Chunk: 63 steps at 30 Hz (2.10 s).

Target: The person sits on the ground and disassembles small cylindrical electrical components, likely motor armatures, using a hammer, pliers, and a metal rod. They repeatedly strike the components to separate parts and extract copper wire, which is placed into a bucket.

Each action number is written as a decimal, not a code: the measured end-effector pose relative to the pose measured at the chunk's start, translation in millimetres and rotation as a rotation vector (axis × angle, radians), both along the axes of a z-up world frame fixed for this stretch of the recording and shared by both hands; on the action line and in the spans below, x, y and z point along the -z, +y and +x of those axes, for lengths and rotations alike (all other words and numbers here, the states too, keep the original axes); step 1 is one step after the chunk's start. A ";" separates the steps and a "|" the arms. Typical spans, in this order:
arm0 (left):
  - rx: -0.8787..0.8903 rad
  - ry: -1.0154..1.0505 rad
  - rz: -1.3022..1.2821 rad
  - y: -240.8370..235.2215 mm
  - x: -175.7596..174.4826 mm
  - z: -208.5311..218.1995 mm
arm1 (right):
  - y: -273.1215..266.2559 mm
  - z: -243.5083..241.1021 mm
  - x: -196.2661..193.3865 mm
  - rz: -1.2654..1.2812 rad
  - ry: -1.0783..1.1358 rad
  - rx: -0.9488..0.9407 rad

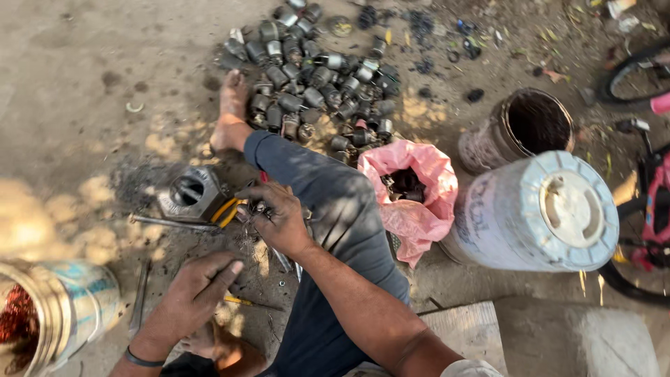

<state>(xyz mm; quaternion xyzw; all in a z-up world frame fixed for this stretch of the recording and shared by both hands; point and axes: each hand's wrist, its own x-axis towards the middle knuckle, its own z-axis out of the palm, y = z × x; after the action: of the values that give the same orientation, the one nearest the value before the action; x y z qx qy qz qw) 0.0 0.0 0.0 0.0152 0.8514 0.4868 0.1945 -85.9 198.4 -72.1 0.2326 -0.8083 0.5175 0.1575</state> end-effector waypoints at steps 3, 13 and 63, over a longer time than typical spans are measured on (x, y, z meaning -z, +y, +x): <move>-0.069 -0.092 0.396 2.1 -22.8 6.5 | -36.5 0.0 14.4 -0.384 -0.469 -0.247; -0.192 0.852 -0.396 -70.6 -2.1 -31.4 | -87.0 53.8 12.1 -0.138 -0.414 -0.714; -0.395 0.823 -0.611 -138.6 -8.5 -11.9 | -91.9 56.8 -9.8 0.132 -0.106 -0.504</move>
<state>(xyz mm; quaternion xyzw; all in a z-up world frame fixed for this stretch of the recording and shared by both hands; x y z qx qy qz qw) -11.9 -138.6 8.5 -0.0130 0.9466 0.1985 -0.2539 -29.1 106.5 -62.3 0.4087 -0.7640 0.4982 -0.0343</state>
